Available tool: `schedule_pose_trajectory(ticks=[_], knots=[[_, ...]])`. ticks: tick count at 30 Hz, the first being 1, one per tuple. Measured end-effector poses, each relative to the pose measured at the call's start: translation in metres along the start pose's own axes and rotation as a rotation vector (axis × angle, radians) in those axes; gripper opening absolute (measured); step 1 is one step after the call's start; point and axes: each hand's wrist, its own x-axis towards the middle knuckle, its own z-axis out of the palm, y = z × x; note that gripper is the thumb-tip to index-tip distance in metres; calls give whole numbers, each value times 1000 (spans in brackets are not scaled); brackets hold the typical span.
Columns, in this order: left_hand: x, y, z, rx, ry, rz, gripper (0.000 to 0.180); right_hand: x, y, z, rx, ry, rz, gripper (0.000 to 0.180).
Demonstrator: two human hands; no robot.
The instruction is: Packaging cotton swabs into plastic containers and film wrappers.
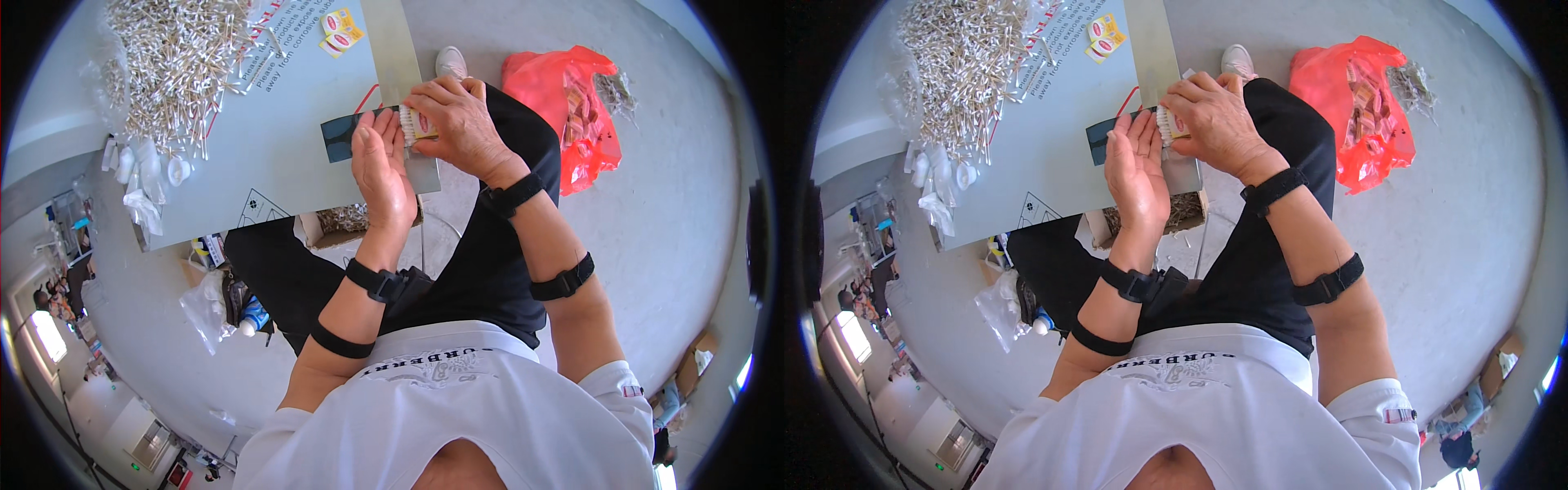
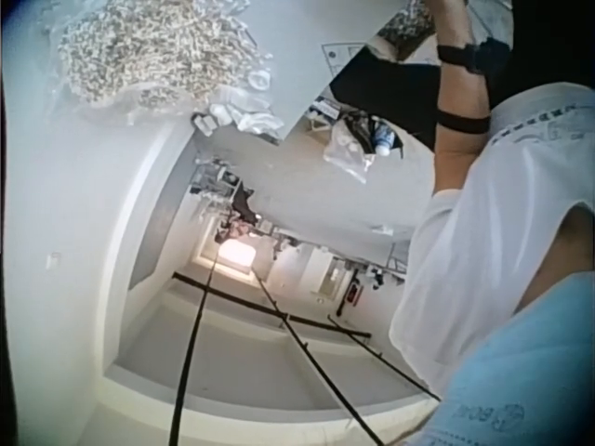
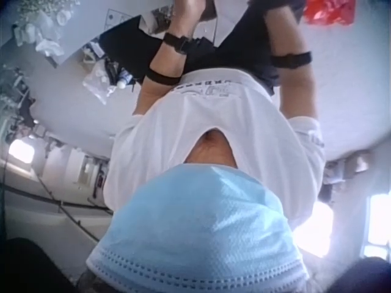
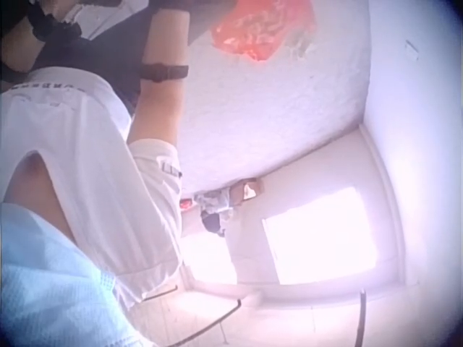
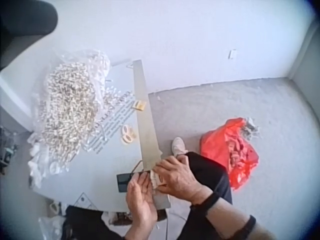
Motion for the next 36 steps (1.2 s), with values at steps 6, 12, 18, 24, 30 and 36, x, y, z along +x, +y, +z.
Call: schedule_pose_trajectory(ticks=[6,12,18,24,30,36], knots=[[9,8,6,-135,46,-176,70,3,0,0,-10,-13,-31,51],[27,22,-5,-49,-28,-308,50,3,0,-2,-38,-37,-27,51],[37,31,-25,-31,-176,-431,47,3,-3,-3,-50,-28,-26,57],[37,29,-14,130,-173,-410,43,4,-3,-4,-35,-67,0,57],[39,33,-17,430,-69,-233,34,-10,-16,-5,76,475,256,64],[44,16,-8,739,-164,-73,40,-41,-8,60,1981,681,1109,38]])
